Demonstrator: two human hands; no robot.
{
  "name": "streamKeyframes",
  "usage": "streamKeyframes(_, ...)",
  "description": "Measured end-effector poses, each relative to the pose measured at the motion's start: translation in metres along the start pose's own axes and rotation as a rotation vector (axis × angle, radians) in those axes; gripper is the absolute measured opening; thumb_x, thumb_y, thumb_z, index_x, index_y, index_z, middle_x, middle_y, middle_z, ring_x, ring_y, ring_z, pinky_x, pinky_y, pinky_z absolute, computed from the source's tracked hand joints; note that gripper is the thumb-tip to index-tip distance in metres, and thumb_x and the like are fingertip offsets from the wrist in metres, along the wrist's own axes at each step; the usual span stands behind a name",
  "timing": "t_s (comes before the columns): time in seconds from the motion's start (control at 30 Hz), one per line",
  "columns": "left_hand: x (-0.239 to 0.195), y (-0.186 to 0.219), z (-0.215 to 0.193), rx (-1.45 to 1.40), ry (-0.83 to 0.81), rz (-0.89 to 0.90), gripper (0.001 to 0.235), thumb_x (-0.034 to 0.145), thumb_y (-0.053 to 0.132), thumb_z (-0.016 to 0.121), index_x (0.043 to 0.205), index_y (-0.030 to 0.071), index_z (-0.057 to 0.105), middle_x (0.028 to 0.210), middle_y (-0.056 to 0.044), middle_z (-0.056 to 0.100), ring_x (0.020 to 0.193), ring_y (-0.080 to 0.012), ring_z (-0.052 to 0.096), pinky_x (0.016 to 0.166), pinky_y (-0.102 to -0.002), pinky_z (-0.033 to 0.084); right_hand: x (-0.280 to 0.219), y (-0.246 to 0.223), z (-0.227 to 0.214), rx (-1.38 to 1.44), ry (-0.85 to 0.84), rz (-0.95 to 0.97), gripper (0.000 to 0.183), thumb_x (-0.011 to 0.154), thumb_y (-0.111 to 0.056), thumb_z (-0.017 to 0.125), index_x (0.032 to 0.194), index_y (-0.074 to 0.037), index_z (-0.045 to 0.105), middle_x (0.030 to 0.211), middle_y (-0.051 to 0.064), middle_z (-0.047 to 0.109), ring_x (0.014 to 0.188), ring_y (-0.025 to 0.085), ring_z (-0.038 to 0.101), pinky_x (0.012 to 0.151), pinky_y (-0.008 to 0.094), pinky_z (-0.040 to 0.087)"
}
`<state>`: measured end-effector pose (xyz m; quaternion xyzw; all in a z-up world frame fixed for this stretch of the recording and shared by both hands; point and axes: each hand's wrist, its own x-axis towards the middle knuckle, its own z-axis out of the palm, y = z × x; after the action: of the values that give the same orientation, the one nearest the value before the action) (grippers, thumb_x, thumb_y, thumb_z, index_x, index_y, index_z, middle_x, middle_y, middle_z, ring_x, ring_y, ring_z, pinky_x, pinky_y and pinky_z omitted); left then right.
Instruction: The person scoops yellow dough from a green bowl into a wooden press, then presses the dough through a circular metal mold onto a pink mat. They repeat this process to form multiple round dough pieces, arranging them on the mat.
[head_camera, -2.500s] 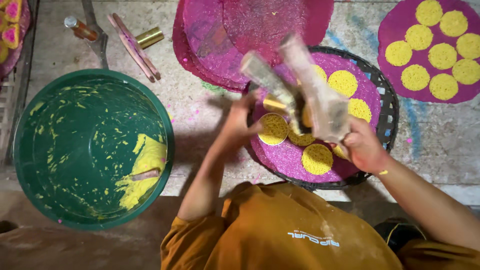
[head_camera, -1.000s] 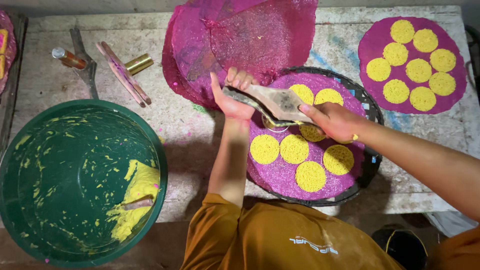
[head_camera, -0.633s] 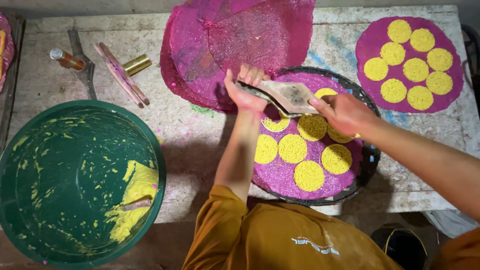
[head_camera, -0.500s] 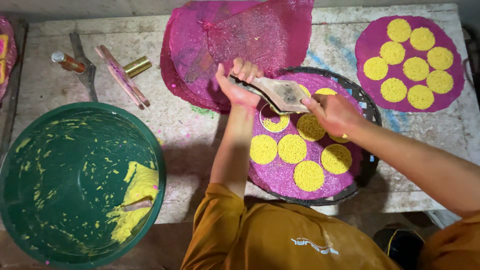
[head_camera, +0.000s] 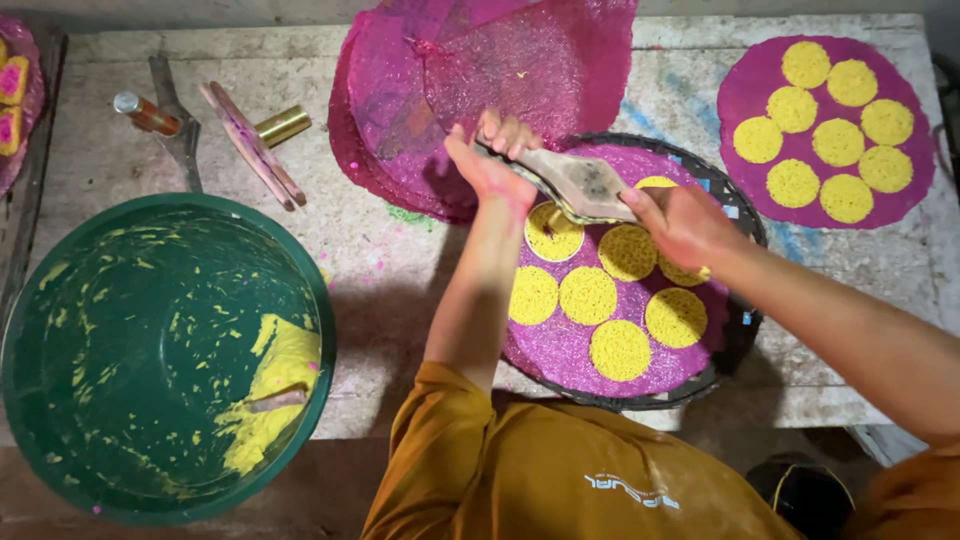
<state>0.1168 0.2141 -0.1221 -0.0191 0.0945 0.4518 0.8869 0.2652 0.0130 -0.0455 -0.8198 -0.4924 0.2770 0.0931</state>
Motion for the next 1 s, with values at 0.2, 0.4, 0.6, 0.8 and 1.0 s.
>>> streamKeyframes(0.2, 0.006, -0.006, 0.005, 0.069, -0.04, 0.034, 0.051, 0.096, 0.057, 0.029, 0.064, 0.018, 0.037, 0.05, 0.005, 0.032, 0.046, -0.0127, 0.03, 0.051, -0.033, 0.03, 0.004, 0.005, 0.005, 0.001, 0.009, 0.046, 0.07, 0.104, -0.06, 0.032, 0.103, -0.003, 0.072, 0.082, 0.028, 0.069, 0.084, 0.046, 0.068, 0.078, 0.054, 0.051)
streamKeyframes(0.4, 0.014, -0.004, 0.022, 0.103, -0.039, -0.07, 0.051, 0.097, 0.054, 0.025, 0.071, 0.014, 0.044, 0.06, -0.001, 0.044, 0.057, -0.0176, 0.042, 0.06, -0.035, 0.038, 0.009, 0.014, 0.001, 0.06, 0.154, -0.079, 0.068, 0.105, -0.058, 0.035, 0.093, 0.0, 0.069, 0.079, 0.026, 0.064, 0.08, 0.046, 0.063, 0.073, 0.056, 0.047)
streamKeyframes(0.6, -0.018, 0.012, -0.03, 1.119, 0.071, -0.511, 0.106, 0.089, 0.087, 0.0, 0.135, 0.006, 0.051, 0.095, -0.012, 0.062, 0.059, -0.0144, 0.049, 0.048, -0.029, 0.032, 0.003, 0.047, 0.013, 0.221, 0.142, -0.081, 0.07, 0.104, -0.058, 0.038, 0.083, 0.002, 0.065, 0.064, 0.019, 0.058, 0.065, 0.032, 0.057, 0.065, 0.049, 0.047)
streamKeyframes(0.8, -0.057, 0.006, -0.063, 1.269, 0.038, -0.439, 0.099, 0.09, 0.08, 0.016, 0.163, 0.011, 0.016, 0.131, -0.019, 0.068, 0.046, -0.0104, 0.047, 0.038, -0.024, 0.028, 0.012, 0.064, 0.044, 0.267, 0.379, -0.087, 0.066, 0.11, -0.054, 0.038, 0.081, 0.001, 0.061, 0.066, 0.015, 0.053, 0.064, 0.026, 0.052, 0.064, 0.045, 0.043)
streamKeyframes(1.0, -0.103, 0.023, -0.055, 2.063, -0.23, 0.292, 0.097, 0.088, 0.032, 0.068, 0.166, 0.007, 0.017, 0.138, -0.012, 0.069, 0.088, -0.0266, 0.064, 0.079, -0.036, 0.05, -0.001, 0.084, 0.068, 0.891, 0.424, -0.017, 0.047, 0.111, -0.047, 0.038, 0.098, -0.008, 0.06, 0.07, 0.001, 0.053, 0.056, 0.013, 0.05, 0.05, 0.031, 0.039)
